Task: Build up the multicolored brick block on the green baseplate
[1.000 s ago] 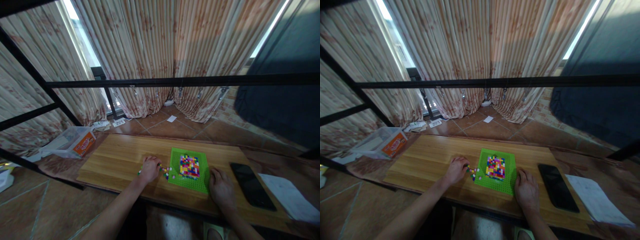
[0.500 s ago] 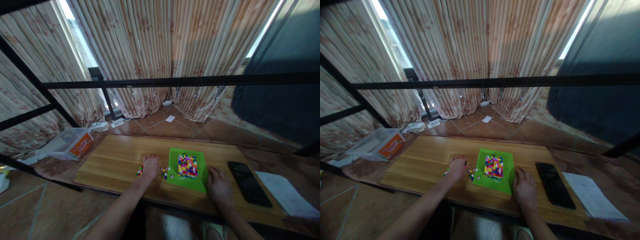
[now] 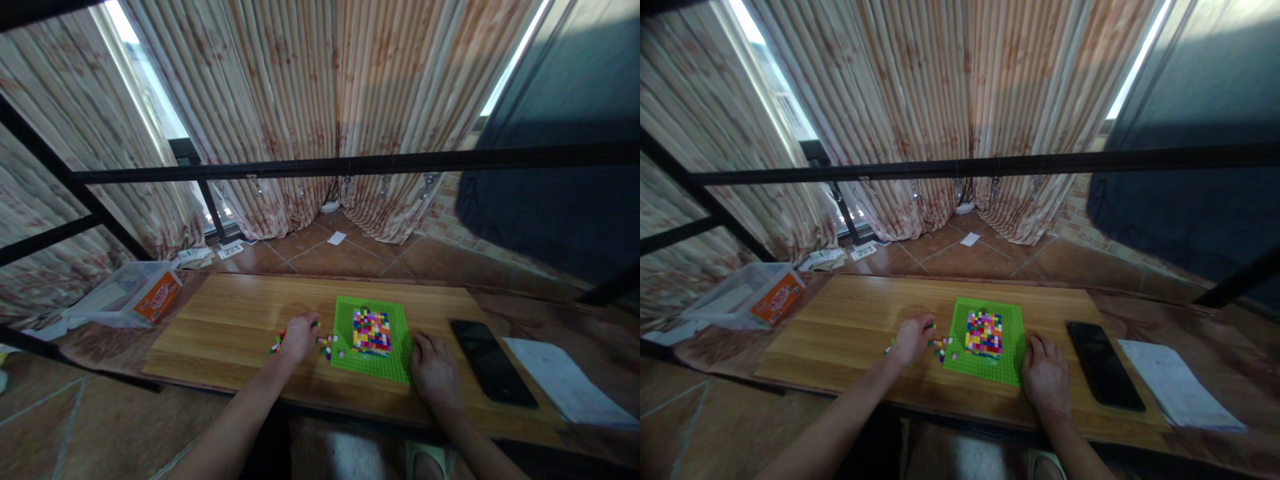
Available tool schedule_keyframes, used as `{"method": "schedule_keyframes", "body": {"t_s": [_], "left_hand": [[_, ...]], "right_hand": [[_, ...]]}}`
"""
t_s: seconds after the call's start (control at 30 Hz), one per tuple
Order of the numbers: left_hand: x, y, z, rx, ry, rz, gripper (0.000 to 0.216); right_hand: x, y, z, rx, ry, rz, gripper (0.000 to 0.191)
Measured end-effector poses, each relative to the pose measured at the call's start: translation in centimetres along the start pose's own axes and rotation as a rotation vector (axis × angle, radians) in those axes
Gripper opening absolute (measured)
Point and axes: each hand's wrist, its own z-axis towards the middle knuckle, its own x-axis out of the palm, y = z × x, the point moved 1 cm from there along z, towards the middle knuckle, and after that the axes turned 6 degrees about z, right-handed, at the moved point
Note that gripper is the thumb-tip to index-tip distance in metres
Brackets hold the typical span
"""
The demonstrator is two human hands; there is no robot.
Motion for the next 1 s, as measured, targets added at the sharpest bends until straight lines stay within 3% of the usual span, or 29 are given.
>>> {"method": "schedule_keyframes", "body": {"t_s": [0.3, 0.6, 0.77, 1.0], "left_hand": [[0.1, 0.5, 0.0, 0.026, -0.075, -0.314, 0.013], [0.0, -0.2, -0.3, 0.066, -0.055, -0.485, 0.021], [-0.1, -0.8, -0.8, 0.056, -0.059, -0.465, 0.021], [-0.1, -1.0, -1.2, 0.018, -0.056, -0.266, 0.021]], "right_hand": [[0.3, -0.3, 0.0, -0.013, -0.016, 0.001, 0.028], [0.2, -0.2, 0.0, -0.007, -0.013, -0.004, 0.028], [0.0, 0.0, 0.0, 0.015, 0.006, -0.006, 0.029], [0.0, 0.0, 0.2, 0.016, 0.008, -0.010, 0.029]]}}
